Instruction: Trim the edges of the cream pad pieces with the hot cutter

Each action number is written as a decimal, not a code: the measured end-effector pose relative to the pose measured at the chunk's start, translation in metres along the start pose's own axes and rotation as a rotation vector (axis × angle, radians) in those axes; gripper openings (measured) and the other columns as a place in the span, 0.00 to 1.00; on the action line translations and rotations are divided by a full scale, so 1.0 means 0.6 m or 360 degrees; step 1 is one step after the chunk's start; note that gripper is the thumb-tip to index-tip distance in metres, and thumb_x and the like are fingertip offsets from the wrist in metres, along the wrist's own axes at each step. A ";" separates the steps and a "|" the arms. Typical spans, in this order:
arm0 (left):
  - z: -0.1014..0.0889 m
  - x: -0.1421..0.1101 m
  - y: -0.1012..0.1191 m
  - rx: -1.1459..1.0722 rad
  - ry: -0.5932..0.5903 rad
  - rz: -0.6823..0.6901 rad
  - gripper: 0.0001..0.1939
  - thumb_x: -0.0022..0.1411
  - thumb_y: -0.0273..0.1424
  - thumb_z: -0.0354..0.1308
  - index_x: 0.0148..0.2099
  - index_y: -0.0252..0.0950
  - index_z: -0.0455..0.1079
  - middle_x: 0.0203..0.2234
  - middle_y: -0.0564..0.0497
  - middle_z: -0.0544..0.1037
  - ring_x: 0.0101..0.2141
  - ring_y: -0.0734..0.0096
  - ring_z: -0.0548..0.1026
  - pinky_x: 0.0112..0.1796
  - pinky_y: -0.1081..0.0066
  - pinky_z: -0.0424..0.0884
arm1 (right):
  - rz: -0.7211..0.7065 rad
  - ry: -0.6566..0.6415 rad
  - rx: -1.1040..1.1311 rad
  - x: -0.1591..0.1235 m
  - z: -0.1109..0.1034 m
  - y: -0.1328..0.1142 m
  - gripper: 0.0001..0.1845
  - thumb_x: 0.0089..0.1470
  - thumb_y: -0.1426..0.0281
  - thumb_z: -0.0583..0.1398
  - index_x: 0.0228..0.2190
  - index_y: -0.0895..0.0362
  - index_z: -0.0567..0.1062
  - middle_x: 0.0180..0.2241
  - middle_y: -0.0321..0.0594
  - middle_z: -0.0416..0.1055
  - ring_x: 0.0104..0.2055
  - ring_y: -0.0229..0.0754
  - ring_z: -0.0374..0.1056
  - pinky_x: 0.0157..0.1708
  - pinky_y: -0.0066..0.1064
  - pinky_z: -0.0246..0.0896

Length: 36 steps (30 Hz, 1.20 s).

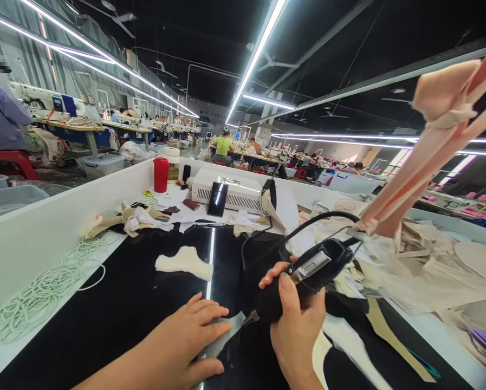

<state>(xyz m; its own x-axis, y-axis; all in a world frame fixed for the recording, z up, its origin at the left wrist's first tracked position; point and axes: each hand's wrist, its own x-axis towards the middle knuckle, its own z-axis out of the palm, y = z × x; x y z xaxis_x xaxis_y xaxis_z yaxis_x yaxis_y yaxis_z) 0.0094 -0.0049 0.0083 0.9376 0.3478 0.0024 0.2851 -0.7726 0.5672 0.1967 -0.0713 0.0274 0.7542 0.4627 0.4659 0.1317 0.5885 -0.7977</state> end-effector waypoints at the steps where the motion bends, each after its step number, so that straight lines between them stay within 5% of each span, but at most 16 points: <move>1: 0.000 0.000 0.000 0.0005 0.0006 0.0007 0.28 0.67 0.36 0.67 0.67 0.42 0.70 0.66 0.43 0.70 0.66 0.47 0.66 0.68 0.36 0.49 | 0.0002 0.0001 -0.0008 -0.001 0.000 0.001 0.18 0.57 0.61 0.70 0.46 0.50 0.72 0.32 0.30 0.75 0.27 0.36 0.70 0.31 0.31 0.71; 7: 0.018 -0.005 -0.017 -0.0011 0.0133 0.0067 0.28 0.67 0.33 0.67 0.67 0.43 0.69 0.65 0.45 0.72 0.65 0.50 0.69 0.68 0.38 0.51 | 0.0031 -0.0023 -0.0082 -0.005 0.000 0.002 0.17 0.59 0.61 0.69 0.46 0.50 0.71 0.34 0.31 0.75 0.29 0.36 0.71 0.33 0.33 0.71; 14: 0.048 -0.005 -0.062 0.0042 0.0755 -0.0111 0.13 0.71 0.30 0.59 0.56 0.41 0.75 0.56 0.45 0.78 0.58 0.52 0.75 0.58 0.50 0.74 | -0.0025 -0.0023 -0.0131 0.007 -0.001 -0.002 0.21 0.56 0.58 0.70 0.46 0.51 0.70 0.33 0.31 0.75 0.27 0.37 0.70 0.32 0.34 0.71; 21: 0.044 0.000 -0.055 -0.0063 0.0665 -0.0204 0.05 0.66 0.25 0.59 0.41 0.41 0.71 0.54 0.48 0.77 0.59 0.52 0.72 0.57 0.53 0.72 | -0.0080 -0.0127 -0.0382 0.021 -0.017 -0.020 0.17 0.58 0.56 0.68 0.44 0.51 0.74 0.39 0.36 0.77 0.38 0.43 0.73 0.44 0.38 0.68; 26: 0.039 0.002 -0.047 -0.0244 0.0655 -0.0184 0.07 0.67 0.24 0.56 0.36 0.40 0.67 0.49 0.49 0.78 0.58 0.56 0.72 0.56 0.58 0.69 | -0.0239 -0.0151 -0.0978 0.039 -0.036 -0.040 0.20 0.58 0.50 0.65 0.42 0.52 0.76 0.38 0.37 0.73 0.42 0.47 0.67 0.43 0.40 0.61; 30: 0.040 0.003 -0.045 -0.0321 0.0678 -0.0212 0.06 0.69 0.26 0.53 0.37 0.40 0.67 0.45 0.51 0.77 0.51 0.59 0.74 0.51 0.62 0.70 | -0.0451 0.0111 -0.0886 0.039 -0.049 -0.053 0.32 0.54 0.55 0.70 0.56 0.51 0.72 0.43 0.38 0.69 0.37 0.42 0.64 0.41 0.38 0.61; 32: 0.039 0.002 -0.043 -0.0370 0.0673 -0.0244 0.05 0.69 0.28 0.53 0.38 0.41 0.68 0.39 0.53 0.77 0.43 0.62 0.76 0.47 0.63 0.70 | -0.0708 0.0235 -0.0707 0.028 -0.056 -0.054 0.29 0.52 0.63 0.72 0.54 0.52 0.73 0.40 0.36 0.69 0.34 0.39 0.65 0.39 0.35 0.63; 34: 0.036 0.002 -0.038 -0.0433 0.0667 -0.0277 0.05 0.69 0.31 0.53 0.39 0.41 0.69 0.34 0.55 0.75 0.36 0.65 0.75 0.42 0.66 0.70 | -0.0953 0.0028 -0.0760 0.012 -0.062 -0.048 0.14 0.55 0.70 0.70 0.43 0.52 0.77 0.33 0.34 0.71 0.31 0.39 0.68 0.36 0.32 0.65; 36: 0.031 0.002 -0.032 -0.0513 0.0658 -0.0279 0.05 0.68 0.31 0.55 0.38 0.41 0.70 0.32 0.56 0.75 0.34 0.67 0.74 0.39 0.69 0.68 | -0.1035 -0.0544 -0.0990 -0.006 -0.066 -0.032 0.07 0.61 0.71 0.65 0.42 0.49 0.78 0.35 0.36 0.77 0.36 0.42 0.75 0.38 0.33 0.70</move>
<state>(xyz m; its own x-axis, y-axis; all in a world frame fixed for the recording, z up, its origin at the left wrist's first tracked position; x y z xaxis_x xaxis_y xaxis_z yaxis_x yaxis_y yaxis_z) 0.0088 0.0005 -0.0178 0.7068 0.6862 0.1718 0.2934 -0.5053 0.8116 0.2170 -0.1105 0.0258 0.1980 0.3957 0.8968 0.8498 0.3867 -0.3582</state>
